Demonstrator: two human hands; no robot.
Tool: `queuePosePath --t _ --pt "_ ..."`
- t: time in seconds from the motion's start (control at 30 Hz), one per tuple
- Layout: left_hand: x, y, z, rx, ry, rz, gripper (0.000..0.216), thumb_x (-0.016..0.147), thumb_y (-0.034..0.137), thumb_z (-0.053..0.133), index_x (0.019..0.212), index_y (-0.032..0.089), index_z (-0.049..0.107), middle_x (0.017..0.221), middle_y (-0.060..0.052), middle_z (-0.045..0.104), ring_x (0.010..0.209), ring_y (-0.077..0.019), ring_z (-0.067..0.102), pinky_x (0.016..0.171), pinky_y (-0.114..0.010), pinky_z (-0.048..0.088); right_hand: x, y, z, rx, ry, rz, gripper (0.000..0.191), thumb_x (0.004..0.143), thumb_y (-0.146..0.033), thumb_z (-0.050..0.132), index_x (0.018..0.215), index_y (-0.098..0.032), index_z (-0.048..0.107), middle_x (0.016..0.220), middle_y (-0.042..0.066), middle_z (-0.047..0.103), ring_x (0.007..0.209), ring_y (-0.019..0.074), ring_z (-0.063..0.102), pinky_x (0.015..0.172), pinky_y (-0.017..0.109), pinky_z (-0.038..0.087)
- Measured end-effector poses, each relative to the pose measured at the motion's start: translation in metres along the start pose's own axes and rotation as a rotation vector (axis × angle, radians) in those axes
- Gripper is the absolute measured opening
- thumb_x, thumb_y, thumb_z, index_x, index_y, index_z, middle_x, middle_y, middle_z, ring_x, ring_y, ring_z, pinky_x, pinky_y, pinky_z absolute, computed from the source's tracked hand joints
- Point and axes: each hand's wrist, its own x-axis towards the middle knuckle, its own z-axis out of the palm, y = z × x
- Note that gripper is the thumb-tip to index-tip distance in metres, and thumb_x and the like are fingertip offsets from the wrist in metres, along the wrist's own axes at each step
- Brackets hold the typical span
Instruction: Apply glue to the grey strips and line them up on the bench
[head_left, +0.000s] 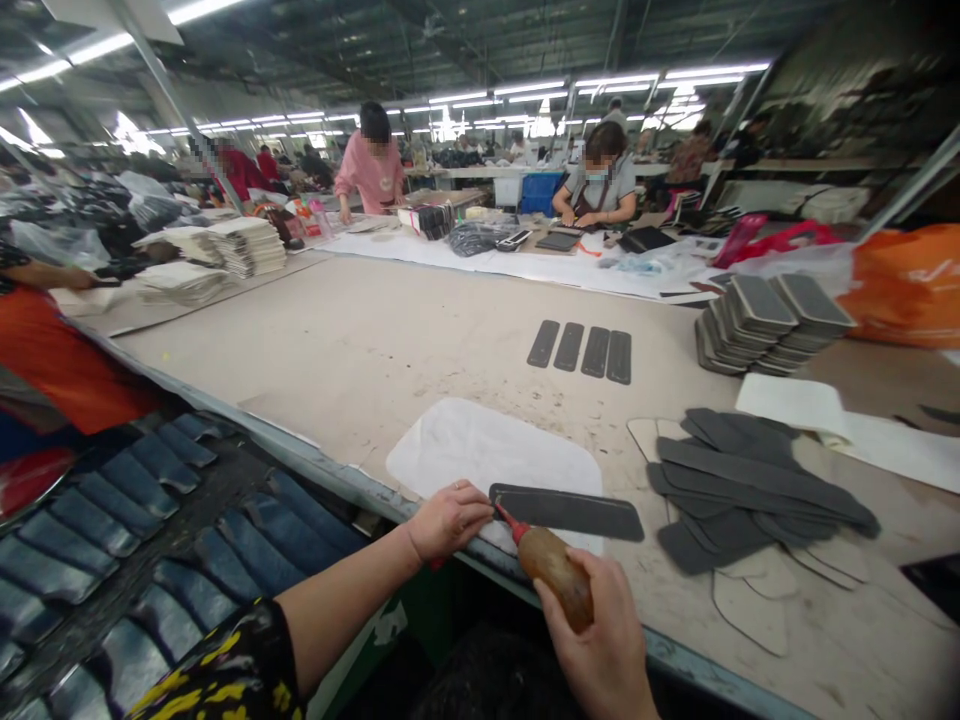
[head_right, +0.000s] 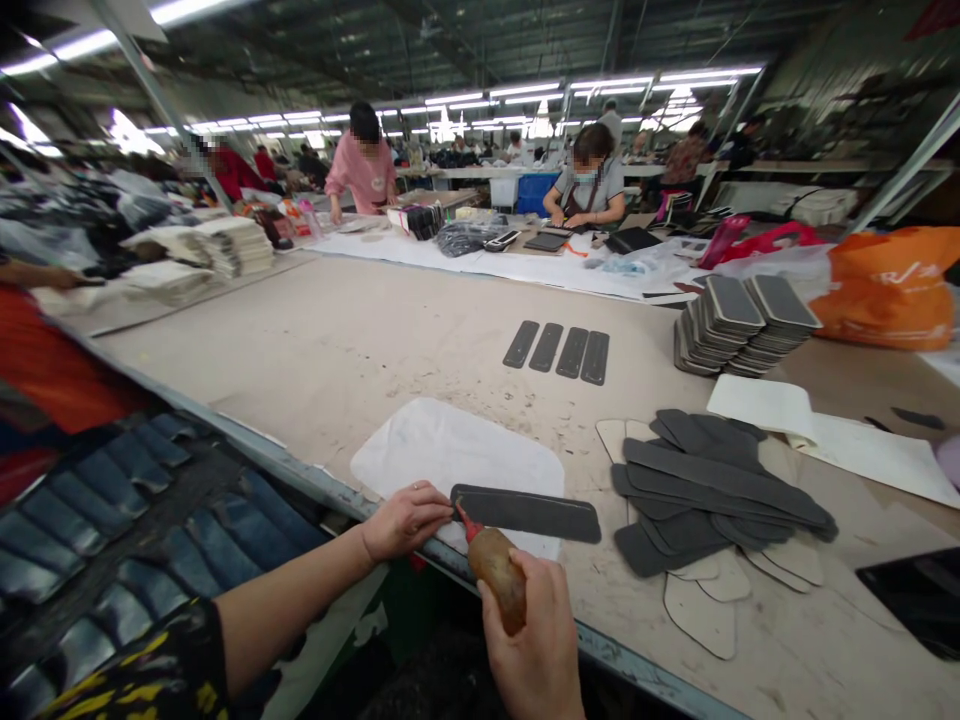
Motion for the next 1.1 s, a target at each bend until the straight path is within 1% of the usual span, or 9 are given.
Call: queuePosePath --t 0.17,0.27,0.43,0.57,0.67,0.77,0.9,1.0,1.1 --pt "0.001 0.001 -0.001 0.018 -0.001 0.007 0.022 0.091 0.019 0.043 0.1 0.018 0.063 0.097 -0.007 0.061 0.088 -0.0162 0.053 0.082 -0.031 0.043 -0.008 -0.002 -0.009 -0.007 -0.005 -0.011 0.034 0.082 -0.034 0.058 0.11 -0.018 0.046 0.097 0.009 0.051 0.089 0.023 0.051 0.076 0.038 0.047" --pt "0.001 0.0 0.0 0.017 0.023 0.028 0.021 0.09 0.019 0.044 0.101 0.018 0.062 0.095 -0.008 0.061 0.087 -0.0165 0.054 0.081 -0.032 0.044 -0.01 0.004 -0.021 -0.05 0.036 -0.008 0.035 0.082 -0.034 0.059 0.11 -0.017 0.047 0.097 0.009 0.052 0.09 0.0222 0.051 0.078 0.037 0.046" --pt "0.001 -0.002 0.002 0.013 0.058 0.044 0.019 0.089 0.018 0.047 0.101 0.018 0.063 0.095 -0.008 0.06 0.088 -0.0163 0.053 0.08 -0.031 0.044 -0.014 0.021 -0.051 -0.189 0.143 0.061 0.037 0.081 -0.043 0.058 0.105 -0.016 0.05 0.095 0.009 0.053 0.087 0.0221 0.052 0.077 0.036 0.045" --pt "0.001 -0.002 0.001 0.027 0.045 0.051 0.018 0.089 0.016 0.048 0.1 0.017 0.062 0.096 -0.007 0.059 0.089 -0.0159 0.052 0.08 -0.03 0.045 -0.02 0.04 -0.073 -0.35 0.261 0.137 0.044 0.08 -0.053 0.054 0.103 -0.015 0.052 0.094 0.011 0.055 0.085 0.024 0.053 0.075 0.037 0.045" --pt "0.002 -0.001 0.0 0.033 0.041 0.047 0.018 0.089 0.016 0.048 0.099 0.017 0.062 0.095 -0.007 0.059 0.089 -0.0161 0.052 0.08 -0.031 0.045 -0.022 0.051 -0.087 -0.435 0.321 0.16 0.05 0.079 -0.057 0.052 0.102 -0.012 0.054 0.092 0.012 0.056 0.083 0.0253 0.054 0.074 0.038 0.045" --pt "0.002 0.0 0.0 0.034 0.038 0.048 0.018 0.089 0.016 0.047 0.099 0.017 0.062 0.095 -0.008 0.059 0.089 -0.0164 0.052 0.08 -0.032 0.045 -0.021 0.054 -0.094 -0.48 0.372 0.17 0.053 0.079 -0.058 0.053 0.103 -0.011 0.054 0.091 0.013 0.056 0.083 0.0269 0.054 0.074 0.04 0.045" --pt "0.003 0.0 0.0 0.02 0.038 0.036 0.019 0.088 0.016 0.047 0.099 0.016 0.062 0.096 -0.008 0.057 0.089 -0.0163 0.051 0.081 -0.031 0.046 -0.015 0.039 -0.082 -0.341 0.357 0.124 0.044 0.078 -0.05 0.059 0.102 -0.013 0.053 0.092 0.011 0.055 0.083 0.0251 0.053 0.074 0.039 0.045" --pt "0.003 0.0 0.0 0.009 0.047 0.031 0.019 0.088 0.016 0.047 0.098 0.017 0.063 0.097 -0.008 0.057 0.089 -0.0159 0.052 0.08 -0.031 0.047 -0.008 0.021 -0.059 -0.175 0.257 0.035 0.038 0.079 -0.038 0.062 0.106 -0.015 0.051 0.096 0.011 0.053 0.088 0.0236 0.052 0.077 0.038 0.045" --pt "0.003 -0.001 0.0 0.002 0.051 0.03 0.019 0.089 0.017 0.047 0.097 0.017 0.063 0.096 -0.008 0.057 0.09 -0.0158 0.052 0.08 -0.03 0.047 -0.005 0.012 -0.036 -0.086 0.124 -0.012 0.034 0.081 -0.031 0.06 0.11 -0.016 0.048 0.097 0.01 0.051 0.09 0.0222 0.05 0.079 0.037 0.046"
